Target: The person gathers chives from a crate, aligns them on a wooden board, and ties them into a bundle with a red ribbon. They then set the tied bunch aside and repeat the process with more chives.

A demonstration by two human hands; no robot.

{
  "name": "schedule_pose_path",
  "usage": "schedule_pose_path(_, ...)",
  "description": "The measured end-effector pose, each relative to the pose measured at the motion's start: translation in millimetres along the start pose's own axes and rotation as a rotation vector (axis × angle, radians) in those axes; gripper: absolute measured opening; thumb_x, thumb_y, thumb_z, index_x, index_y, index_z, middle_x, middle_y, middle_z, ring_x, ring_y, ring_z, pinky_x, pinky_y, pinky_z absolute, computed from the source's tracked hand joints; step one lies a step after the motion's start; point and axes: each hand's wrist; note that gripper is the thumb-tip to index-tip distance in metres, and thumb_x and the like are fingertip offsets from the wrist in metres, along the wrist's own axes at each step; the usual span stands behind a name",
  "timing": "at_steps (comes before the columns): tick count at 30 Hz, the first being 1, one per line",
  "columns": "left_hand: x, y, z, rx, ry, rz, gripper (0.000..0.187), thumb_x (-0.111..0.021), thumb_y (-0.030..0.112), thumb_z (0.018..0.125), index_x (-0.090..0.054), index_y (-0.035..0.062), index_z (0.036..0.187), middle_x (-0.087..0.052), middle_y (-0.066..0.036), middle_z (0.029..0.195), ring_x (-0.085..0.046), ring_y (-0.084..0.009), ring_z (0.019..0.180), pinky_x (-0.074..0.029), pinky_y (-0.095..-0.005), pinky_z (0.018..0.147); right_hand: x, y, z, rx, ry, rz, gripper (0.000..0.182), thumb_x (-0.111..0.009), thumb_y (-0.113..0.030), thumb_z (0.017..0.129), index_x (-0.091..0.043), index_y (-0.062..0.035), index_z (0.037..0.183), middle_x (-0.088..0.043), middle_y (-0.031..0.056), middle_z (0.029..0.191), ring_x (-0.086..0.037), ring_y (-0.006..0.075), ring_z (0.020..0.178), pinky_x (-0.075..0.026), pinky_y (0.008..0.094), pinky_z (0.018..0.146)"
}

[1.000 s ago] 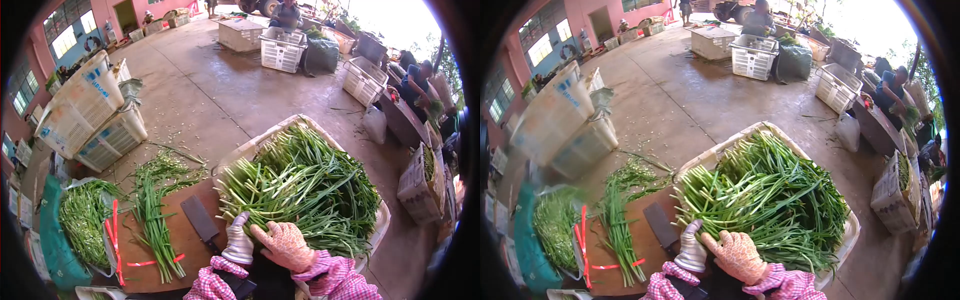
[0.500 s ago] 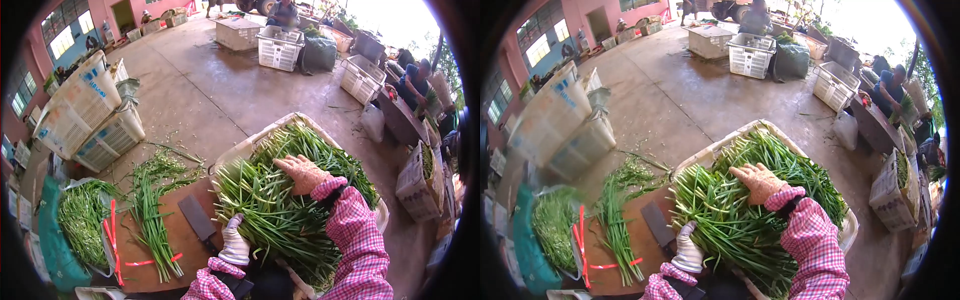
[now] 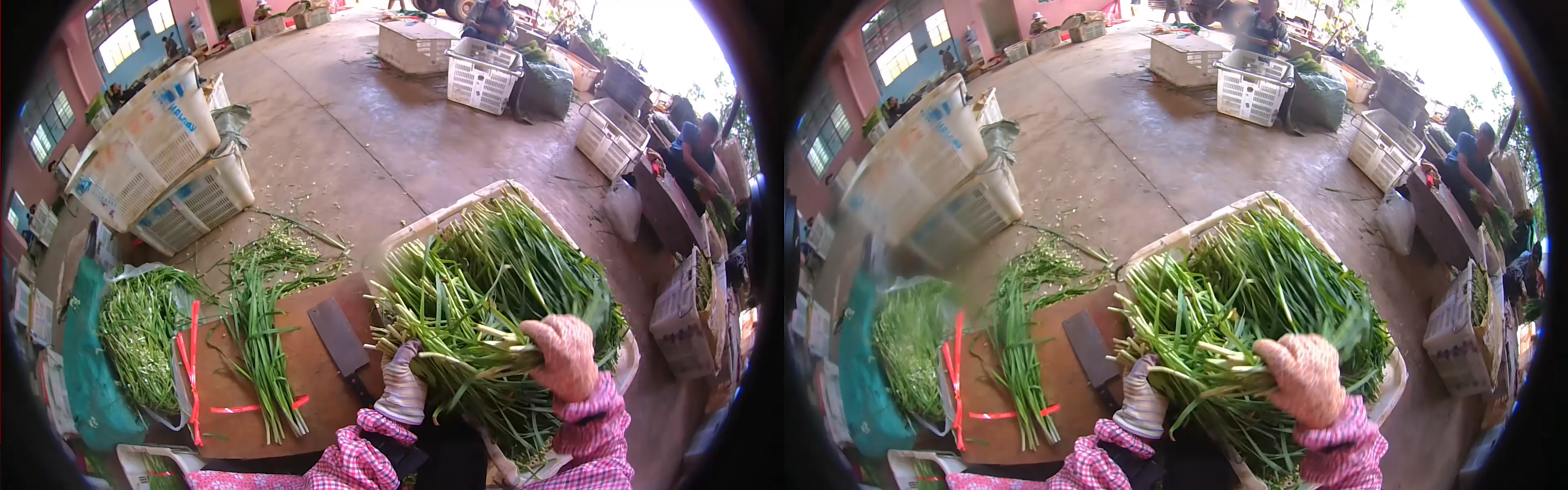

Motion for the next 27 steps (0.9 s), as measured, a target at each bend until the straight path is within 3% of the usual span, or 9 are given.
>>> schedule_pose_path(2,-14.3,12.2,-12.4,0.021,-0.088,-0.034,0.029,-0.057,0.004,0.088,-0.057,0.0076,0.116,-0.063,-0.007,0.103,-0.065,-0.02,0.09,-0.057,-0.0357,0.081,7.8,-33.5,1.9,-0.111,-0.05,-0.016,0.053,-0.076,-0.013,0.058,-0.058,-0.0096,0.108,-0.06,0.0102,0.083,-0.06,0.0327,0.071,-0.048,0.0426,0.063)
schedule_pose_path(6,-15.3,16.9,-22.9,0.022,-0.075,-0.055,0.038,-0.057,0.002,0.086,-0.052,0.008,0.123,-0.061,-0.009,0.11,-0.063,-0.0234,0.098,-0.055,-0.0397,0.087,-17.0,-49.4,25.1,-0.248,-0.083,0.215,0.051,-0.074,-0.008,0.067,-0.055,-0.0065,0.114,-0.059,0.0157,0.102,-0.062,0.0377,0.087,-0.051,0.0434,0.073)
schedule_pose_path(11,-14.9,27.4,-39.0,0.026,-0.188,-0.167,0.053,-0.064,0.001,0.08,-0.049,0.008,0.13,-0.056,-0.011,0.124,-0.057,-0.0262,0.112,-0.049,-0.0423,0.098,-46.0,-61.3,45.8,-0.178,-0.067,0.36,0.053,-0.07,-0.007,0.07,-0.053,-0.0059,0.12,-0.058,0.0172,0.108,-0.061,0.0374,0.095,-0.051,0.0422,0.079)
schedule_pose_path(15,-9.8,25.9,-43.6,-0.025,-0.258,-0.107,0.064,-0.072,0.016,0.075,-0.045,0.0068,0.133,-0.055,-0.008,0.125,-0.055,-0.0252,0.115,-0.045,-0.039,0.101,-86.3,-61.3,46.4,-0.124,-0.089,0.453,0.052,-0.068,-0.013,0.073,-0.052,-0.005,0.122,-0.062,0.0191,0.107,-0.06,0.0372,0.098,-0.049,0.0424,0.084)
schedule_pose_path(18,3.0,23.8,-47.9,-0.055,-0.303,-0.005,0.08,-0.078,0.033,0.07,-0.042,0.0109,0.137,-0.051,-0.007,0.132,-0.051,-0.024,0.12,-0.042,-0.041,0.104,-93.5,-66.1,41.9,-0.076,-0.279,0.457,0.052,-0.067,-0.02,0.074,-0.052,-0.0041,0.122,-0.063,0.0189,0.103,-0.062,0.0374,0.095,-0.049,0.0439,0.084)
schedule_pose_path(21,13.8,27.4,-60.8,0.003,-0.275,0.047,0.07,-0.069,0.043,0.082,-0.042,0.0117,0.138,-0.05,-0.008,0.134,-0.051,-0.024,0.121,-0.039,-0.0402,0.106,-80.5,-60.1,38.2,0.053,-0.372,0.639,0.062,-0.065,-0.019,0.075,-0.046,-0.0038,0.132,-0.061,0.0225,0.109,-0.059,0.0392,0.103,-0.048,0.0433,0.088)
schedule_pose_path(23,23.4,34.5,-59.6,0.082,-0.42,0.039,0.06,-0.06,0.042,0.09,-0.042,0.0111,0.138,-0.05,-0.01,0.134,-0.05,-0.0238,0.122,-0.039,-0.04,0.106,-71.5,-48.2,32.4,0.11,-0.456,0.811,0.07,-0.065,-0.021,0.075,-0.039,-0.0023,0.138,-0.056,0.0242,0.122,-0.053,0.0385,0.114,-0.043,0.0419,0.098)
schedule_pose_path(25,25.9,41.1,-66.8,0.218,-0.366,0.174,0.062,-0.075,0.013,0.081,-0.044,0.008,0.134,-0.056,-0.011,0.127,-0.057,-0.0222,0.113,-0.049,-0.0376,0.096,-70.9,-43.2,18.6,0.108,-0.399,0.801,0.069,-0.065,-0.024,0.077,-0.039,-0.0019,0.137,-0.053,0.0234,0.126,-0.051,0.0385,0.117,-0.042,0.0424,0.1)
schedule_pose_path(27,24.0,50.3,-81.7,0.117,-0.467,0.526,0.063,-0.075,0.008,0.08,-0.043,0.0093,0.134,-0.054,-0.008,0.127,-0.056,-0.0182,0.112,-0.048,-0.0327,0.096,-82.5,-51.4,4.1,0.057,-0.258,0.63,0.06,-0.065,-0.02,0.08,-0.043,-0.0033,0.134,-0.055,0.0206,0.121,-0.053,0.0381,0.111,-0.045,0.0422,0.094)
Point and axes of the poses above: each hand's wrist, its own z-axis towards the middle knuckle, its own x-axis out of the back of the hand, y = z × x
